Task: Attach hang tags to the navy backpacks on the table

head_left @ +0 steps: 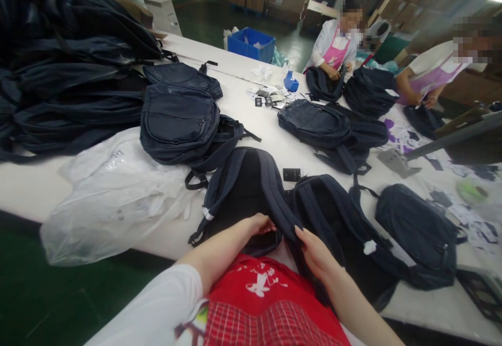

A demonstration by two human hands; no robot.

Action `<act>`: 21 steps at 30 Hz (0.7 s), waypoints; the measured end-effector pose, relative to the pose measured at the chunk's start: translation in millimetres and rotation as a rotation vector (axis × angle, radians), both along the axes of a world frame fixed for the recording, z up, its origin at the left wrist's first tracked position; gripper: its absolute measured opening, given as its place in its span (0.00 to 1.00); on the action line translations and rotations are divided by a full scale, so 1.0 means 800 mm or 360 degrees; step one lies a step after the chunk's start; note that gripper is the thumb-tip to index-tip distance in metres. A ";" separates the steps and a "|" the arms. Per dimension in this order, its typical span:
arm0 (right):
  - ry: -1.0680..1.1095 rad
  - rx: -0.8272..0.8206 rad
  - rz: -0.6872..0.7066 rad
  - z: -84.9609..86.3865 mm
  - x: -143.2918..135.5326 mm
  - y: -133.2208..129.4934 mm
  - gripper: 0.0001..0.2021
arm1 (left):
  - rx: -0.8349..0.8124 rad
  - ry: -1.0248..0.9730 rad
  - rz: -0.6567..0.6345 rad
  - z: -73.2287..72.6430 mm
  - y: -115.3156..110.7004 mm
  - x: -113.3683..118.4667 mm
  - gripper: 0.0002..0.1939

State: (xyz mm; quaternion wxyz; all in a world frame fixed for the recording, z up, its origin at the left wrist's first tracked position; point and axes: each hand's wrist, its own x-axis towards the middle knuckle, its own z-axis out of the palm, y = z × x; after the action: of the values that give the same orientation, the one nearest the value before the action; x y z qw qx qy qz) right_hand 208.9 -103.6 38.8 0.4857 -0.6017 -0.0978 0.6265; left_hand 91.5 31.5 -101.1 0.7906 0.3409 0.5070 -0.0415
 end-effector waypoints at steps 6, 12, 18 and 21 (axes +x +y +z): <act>0.0268 -0.0221 -0.0325 -0.013 -0.003 -0.016 0.11 | -0.0328 -0.0108 0.0077 0.017 -0.007 -0.011 0.16; 0.0249 -0.0196 -0.0411 -0.017 -0.014 -0.015 0.07 | -0.0586 -0.0382 0.0181 0.053 -0.035 -0.019 0.24; 0.0092 -0.0178 -0.0456 -0.027 -0.015 -0.020 0.09 | -0.0625 -0.0759 0.0683 0.084 -0.024 0.000 0.28; 0.0053 -0.0148 -0.0466 -0.035 -0.013 -0.024 0.13 | -0.0617 -0.0816 0.0768 0.094 -0.009 0.006 0.33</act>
State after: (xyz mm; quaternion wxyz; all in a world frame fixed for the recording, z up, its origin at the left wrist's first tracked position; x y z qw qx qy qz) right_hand 198.2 -122.7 11.2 0.5451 -0.6208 0.0282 0.5628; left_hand 96.0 24.1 -25.8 0.9282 0.0558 0.3415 0.1369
